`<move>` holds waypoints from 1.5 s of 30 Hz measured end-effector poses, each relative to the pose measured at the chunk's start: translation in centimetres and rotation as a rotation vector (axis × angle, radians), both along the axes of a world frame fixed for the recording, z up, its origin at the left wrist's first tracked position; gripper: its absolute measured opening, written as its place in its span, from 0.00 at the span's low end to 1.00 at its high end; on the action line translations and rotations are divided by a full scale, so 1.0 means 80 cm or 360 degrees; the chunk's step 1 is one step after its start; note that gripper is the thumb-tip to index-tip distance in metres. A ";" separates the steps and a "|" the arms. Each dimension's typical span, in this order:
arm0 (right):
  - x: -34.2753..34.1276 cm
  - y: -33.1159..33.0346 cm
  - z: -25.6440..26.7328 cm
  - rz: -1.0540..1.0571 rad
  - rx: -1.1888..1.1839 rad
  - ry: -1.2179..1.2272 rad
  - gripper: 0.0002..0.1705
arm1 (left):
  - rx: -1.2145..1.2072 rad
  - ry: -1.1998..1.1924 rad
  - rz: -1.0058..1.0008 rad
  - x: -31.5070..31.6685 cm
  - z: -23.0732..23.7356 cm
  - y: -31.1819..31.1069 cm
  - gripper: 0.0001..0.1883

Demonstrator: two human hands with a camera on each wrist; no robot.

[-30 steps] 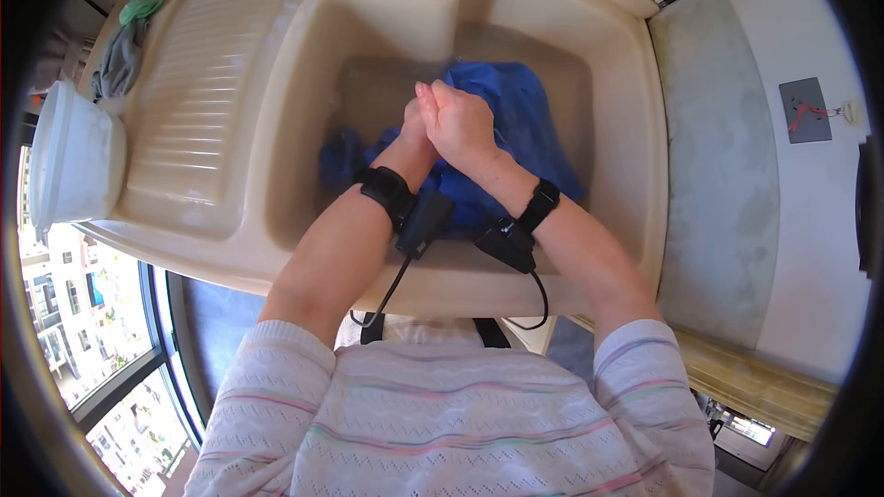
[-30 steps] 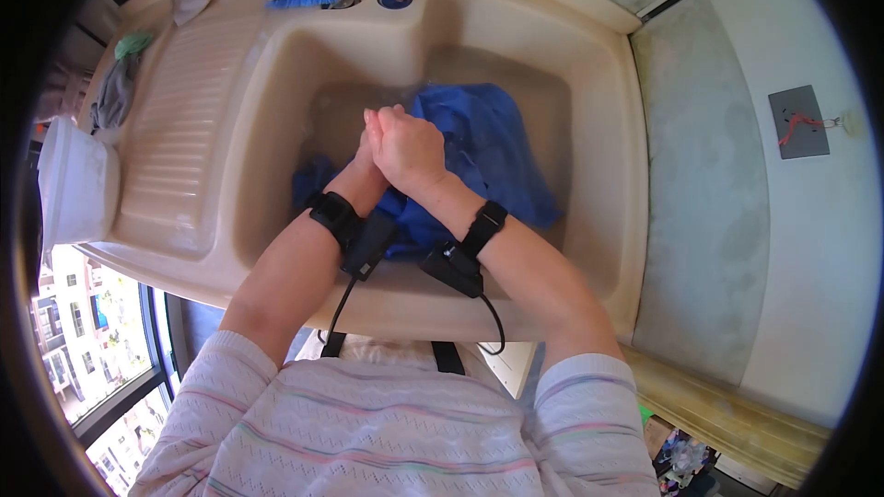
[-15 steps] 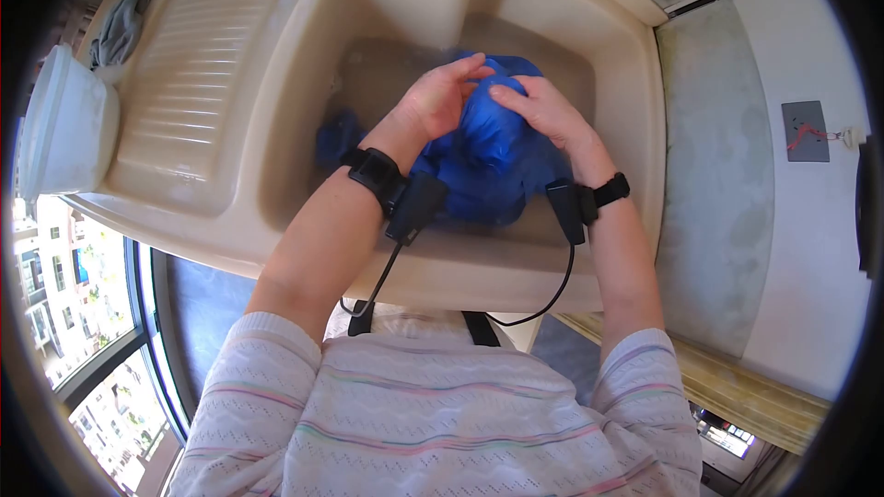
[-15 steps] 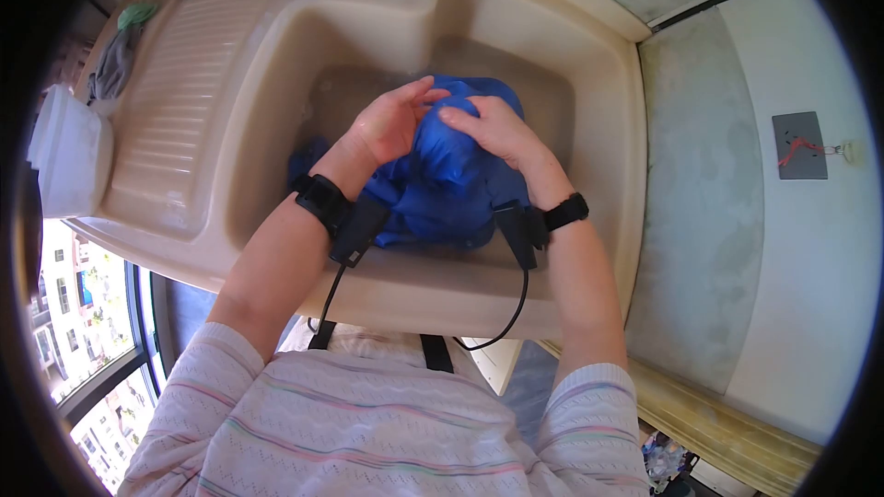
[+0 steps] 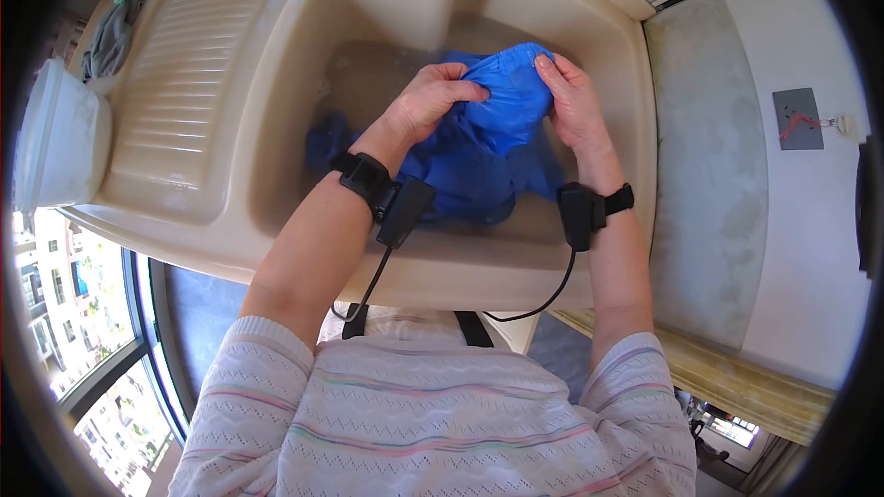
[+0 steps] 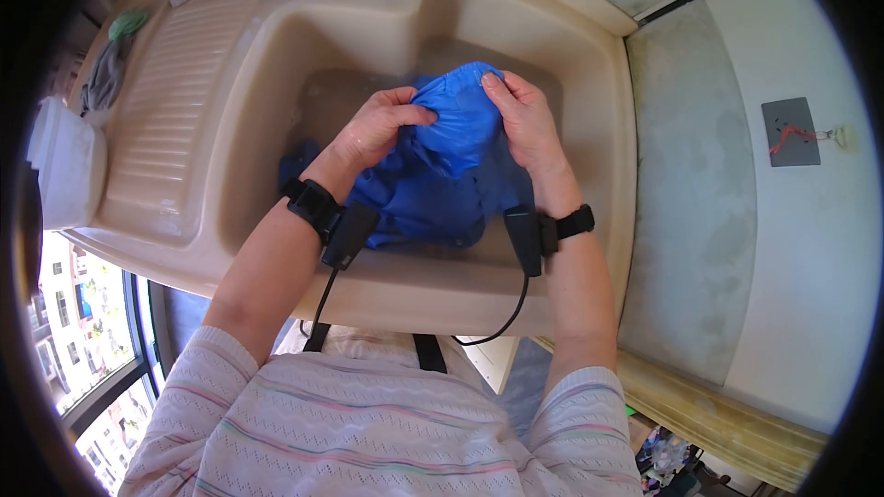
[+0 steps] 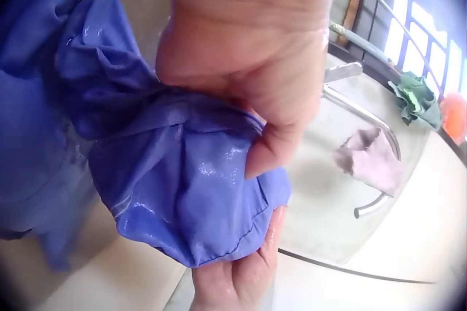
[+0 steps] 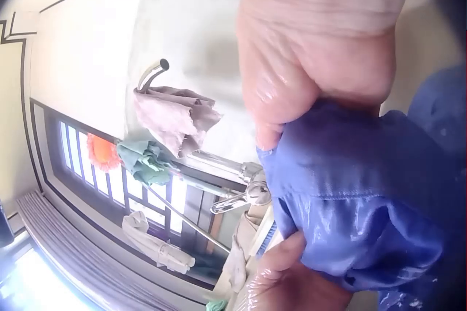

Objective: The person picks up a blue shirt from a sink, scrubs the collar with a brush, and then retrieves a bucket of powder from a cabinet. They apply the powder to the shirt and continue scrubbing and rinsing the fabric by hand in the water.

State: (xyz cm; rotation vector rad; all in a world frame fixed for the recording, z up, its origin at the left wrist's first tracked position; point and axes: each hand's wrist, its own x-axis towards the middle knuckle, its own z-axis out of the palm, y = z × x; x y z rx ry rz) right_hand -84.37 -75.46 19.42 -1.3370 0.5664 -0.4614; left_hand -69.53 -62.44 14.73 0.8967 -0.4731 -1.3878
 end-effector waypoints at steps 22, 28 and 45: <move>0.051 0.018 -0.046 -0.0229 -0.0194 0.0224 0.14 | -0.0065 0.0513 0.0356 -0.010 0.007 -0.010 0.14; 0.095 0.120 -0.023 -0.0362 -0.1765 0.0340 0.17 | -0.0912 0.0958 0.0103 0.002 -0.097 -0.011 0.13; 0.070 0.010 0.035 0.0840 -0.0272 0.0372 0.13 | 0.0080 0.0161 0.0223 0.033 0.064 0.034 0.15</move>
